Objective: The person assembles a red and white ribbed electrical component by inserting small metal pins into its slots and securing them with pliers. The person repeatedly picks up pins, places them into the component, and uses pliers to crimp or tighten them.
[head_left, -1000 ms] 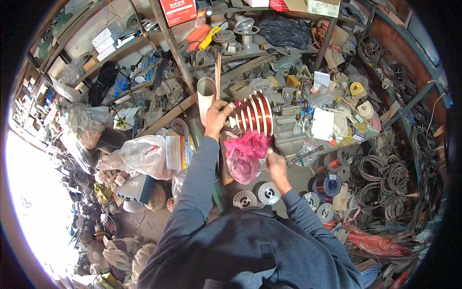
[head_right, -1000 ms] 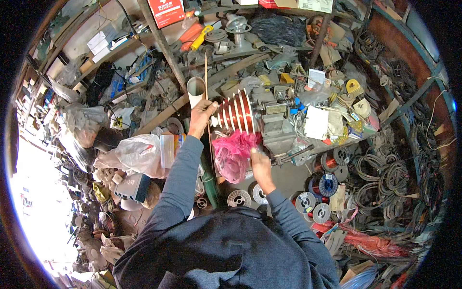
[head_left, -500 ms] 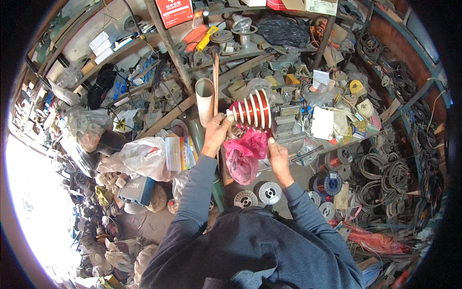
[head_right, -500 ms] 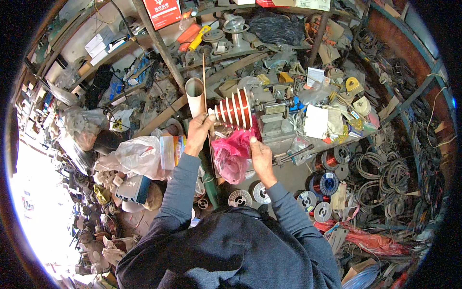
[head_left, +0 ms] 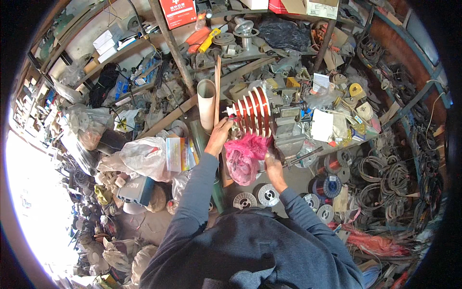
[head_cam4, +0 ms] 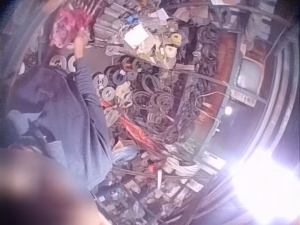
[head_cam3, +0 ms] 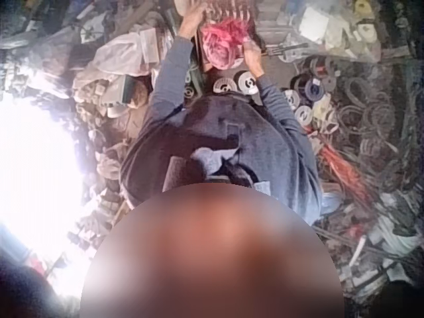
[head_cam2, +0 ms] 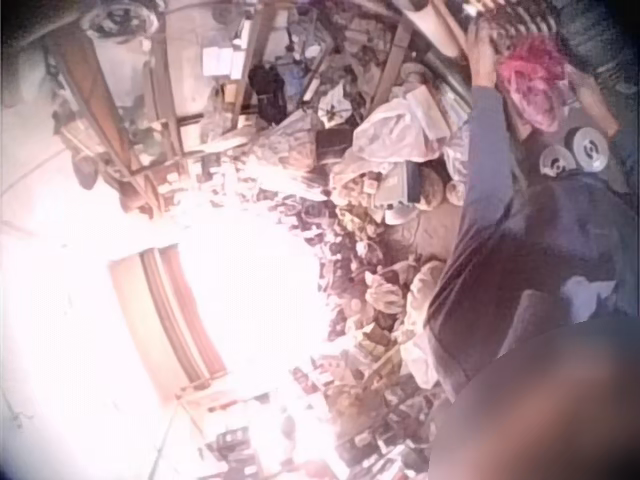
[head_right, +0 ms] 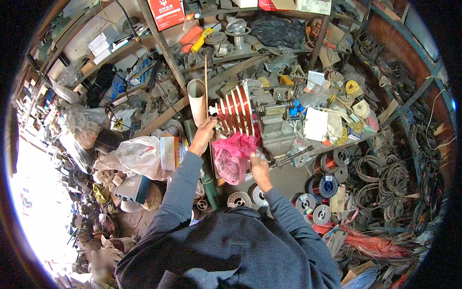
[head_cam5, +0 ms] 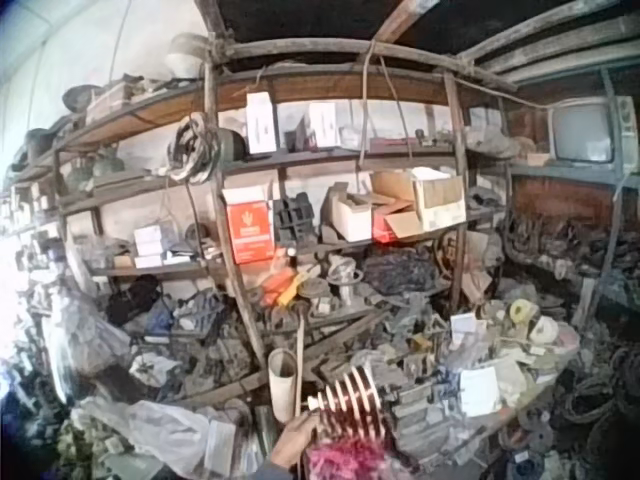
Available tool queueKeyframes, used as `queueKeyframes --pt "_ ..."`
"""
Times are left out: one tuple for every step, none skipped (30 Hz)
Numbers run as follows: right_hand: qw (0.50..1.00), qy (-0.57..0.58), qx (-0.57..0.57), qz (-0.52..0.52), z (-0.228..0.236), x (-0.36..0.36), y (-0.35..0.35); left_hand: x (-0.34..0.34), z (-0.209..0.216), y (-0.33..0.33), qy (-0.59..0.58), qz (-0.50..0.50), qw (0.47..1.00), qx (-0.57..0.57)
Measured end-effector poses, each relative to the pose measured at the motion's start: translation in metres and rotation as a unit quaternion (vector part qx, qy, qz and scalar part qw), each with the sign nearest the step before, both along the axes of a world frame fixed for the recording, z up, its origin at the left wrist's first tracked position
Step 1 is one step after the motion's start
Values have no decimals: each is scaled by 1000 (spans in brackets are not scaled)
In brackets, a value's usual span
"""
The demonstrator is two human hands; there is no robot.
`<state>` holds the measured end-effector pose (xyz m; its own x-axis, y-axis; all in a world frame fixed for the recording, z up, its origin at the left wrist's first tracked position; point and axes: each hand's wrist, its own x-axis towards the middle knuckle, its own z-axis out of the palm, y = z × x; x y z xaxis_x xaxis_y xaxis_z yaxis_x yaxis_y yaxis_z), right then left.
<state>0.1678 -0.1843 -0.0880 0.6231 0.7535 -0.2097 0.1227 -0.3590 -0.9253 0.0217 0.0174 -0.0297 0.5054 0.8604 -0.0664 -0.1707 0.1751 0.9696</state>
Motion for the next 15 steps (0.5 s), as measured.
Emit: queueKeyframes --pt "999 -11 44 4 4 -3 -1 -9 5 -6 2 -50 999 -13" --pt "1000 -1 7 -9 10 -6 -5 -17 11 -10 4 -99 995 -25" --pt "997 -8 75 4 18 -4 -2 -19 16 -16 -1 -88 996 16" --pt "994 -6 108 2 26 -2 -1 -20 21 -18 13 -86 995 57" --pt "984 -46 172 10 35 3 2 -18 26 -18 41 -72 993 89" --pt "980 23 194 25 43 8 5 -15 30 -15 55 -63 988 129" --pt "986 57 157 13 47 10 8 -12 34 -8 88 -32 988 124" --pt "977 68 201 25 49 13 11 -6 36 -2 102 6 989 102" --pt "987 60 152 4 46 13 11 1 37 9 158 63 973 154" --pt "989 43 139 -6 40 12 10 6 38 17 198 108 955 192" --pt "990 30 140 7 30 8 7 7 35 19 127 114 982 84" --pt "998 -7 61 3 17 4 0 10 37 31 245 165 944 146" --pt "998 -12 63 11 2 0 -10 13 35 33 209 187 943 179" --pt "1000 -4 -1 4 -13 -3 -19 14 34 37 196 201 942 183" --pt "999 9 43 20 -25 -3 -28 14 34 38 180 189 946 195"
